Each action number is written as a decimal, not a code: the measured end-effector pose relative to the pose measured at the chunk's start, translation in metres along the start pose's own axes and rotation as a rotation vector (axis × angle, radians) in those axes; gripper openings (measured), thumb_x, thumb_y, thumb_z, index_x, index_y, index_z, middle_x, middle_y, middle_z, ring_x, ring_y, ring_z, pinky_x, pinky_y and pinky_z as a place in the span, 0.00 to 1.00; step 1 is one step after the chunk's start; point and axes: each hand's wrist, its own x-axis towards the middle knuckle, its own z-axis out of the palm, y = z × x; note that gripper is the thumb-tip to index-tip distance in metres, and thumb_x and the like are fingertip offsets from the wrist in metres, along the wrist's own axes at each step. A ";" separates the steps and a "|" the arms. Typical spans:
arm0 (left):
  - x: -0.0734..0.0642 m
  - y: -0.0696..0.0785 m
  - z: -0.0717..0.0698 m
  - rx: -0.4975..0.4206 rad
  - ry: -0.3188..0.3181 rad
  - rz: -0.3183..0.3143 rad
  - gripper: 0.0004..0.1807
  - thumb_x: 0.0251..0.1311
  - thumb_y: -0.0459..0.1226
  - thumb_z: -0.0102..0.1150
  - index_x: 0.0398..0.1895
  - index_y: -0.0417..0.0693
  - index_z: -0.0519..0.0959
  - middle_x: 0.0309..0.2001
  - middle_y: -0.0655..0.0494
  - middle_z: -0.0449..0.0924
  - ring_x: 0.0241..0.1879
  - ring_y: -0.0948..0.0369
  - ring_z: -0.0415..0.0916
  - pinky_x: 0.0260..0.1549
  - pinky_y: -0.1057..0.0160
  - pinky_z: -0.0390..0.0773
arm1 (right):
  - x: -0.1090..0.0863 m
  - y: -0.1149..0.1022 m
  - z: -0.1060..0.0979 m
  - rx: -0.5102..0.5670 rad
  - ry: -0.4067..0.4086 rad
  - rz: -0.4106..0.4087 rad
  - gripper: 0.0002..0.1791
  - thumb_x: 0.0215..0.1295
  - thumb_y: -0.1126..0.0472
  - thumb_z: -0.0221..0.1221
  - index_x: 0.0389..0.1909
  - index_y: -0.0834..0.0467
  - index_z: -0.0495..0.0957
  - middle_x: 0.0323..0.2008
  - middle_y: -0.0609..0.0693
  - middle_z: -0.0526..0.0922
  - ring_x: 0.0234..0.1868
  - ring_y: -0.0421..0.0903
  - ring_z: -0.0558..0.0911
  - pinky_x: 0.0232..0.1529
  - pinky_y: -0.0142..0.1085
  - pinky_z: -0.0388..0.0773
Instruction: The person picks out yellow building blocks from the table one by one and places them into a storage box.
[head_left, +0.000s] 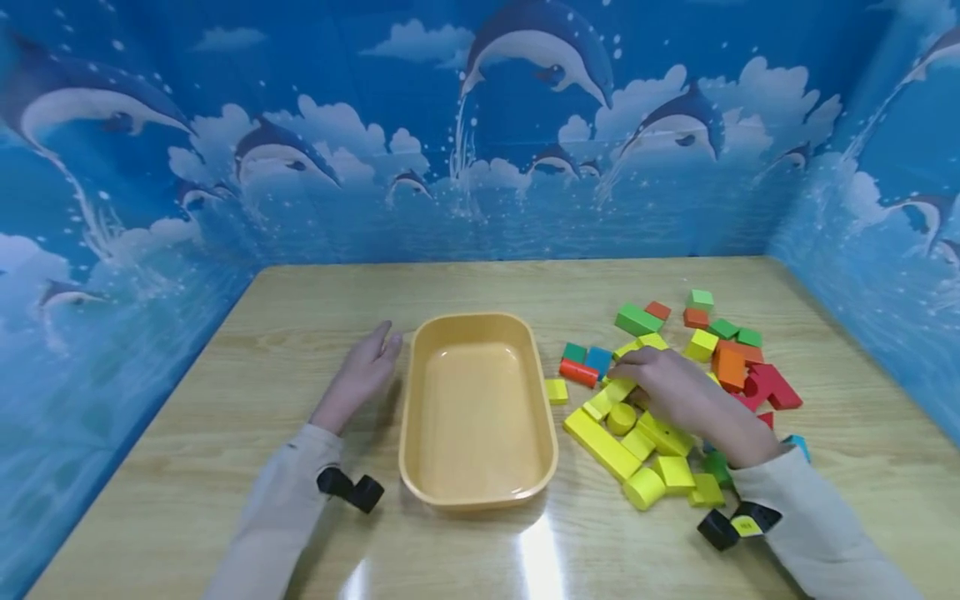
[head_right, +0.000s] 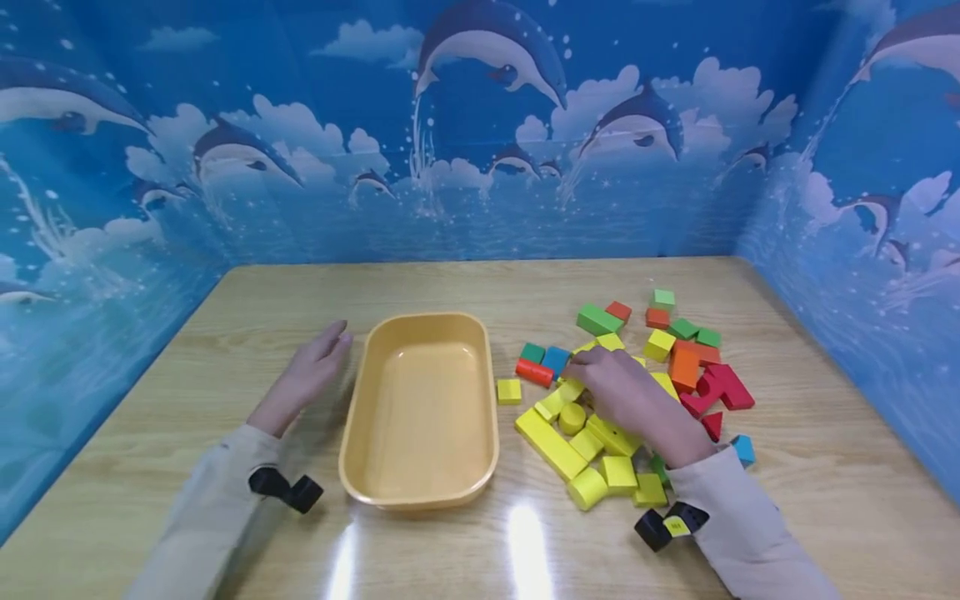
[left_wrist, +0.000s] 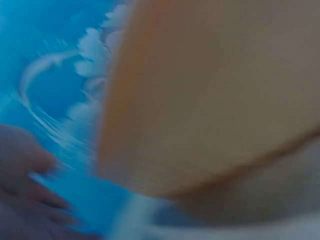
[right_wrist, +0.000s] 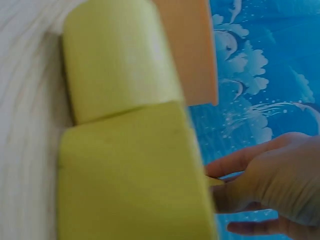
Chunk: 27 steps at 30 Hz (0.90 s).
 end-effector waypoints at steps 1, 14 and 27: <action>0.001 -0.006 0.005 -0.046 0.036 -0.002 0.33 0.77 0.47 0.29 0.75 0.34 0.44 0.74 0.35 0.44 0.71 0.40 0.49 0.71 0.45 0.47 | 0.001 0.000 0.002 -0.002 -0.004 0.000 0.19 0.51 0.76 0.67 0.45 0.61 0.84 0.44 0.56 0.83 0.45 0.56 0.81 0.45 0.50 0.83; 0.002 -0.033 0.058 -0.726 0.081 0.025 0.30 0.76 0.46 0.34 0.74 0.38 0.53 0.73 0.45 0.55 0.72 0.52 0.53 0.71 0.55 0.53 | 0.010 0.001 -0.002 0.026 -0.006 0.002 0.14 0.54 0.68 0.69 0.43 0.62 0.82 0.38 0.52 0.81 0.37 0.49 0.79 0.38 0.44 0.83; 0.001 -0.031 0.060 -0.637 0.094 -0.014 0.32 0.76 0.47 0.35 0.73 0.34 0.53 0.73 0.41 0.53 0.72 0.49 0.52 0.72 0.52 0.52 | 0.050 -0.081 -0.022 0.217 0.151 -0.060 0.14 0.58 0.70 0.65 0.46 0.66 0.81 0.41 0.56 0.81 0.43 0.51 0.80 0.40 0.39 0.83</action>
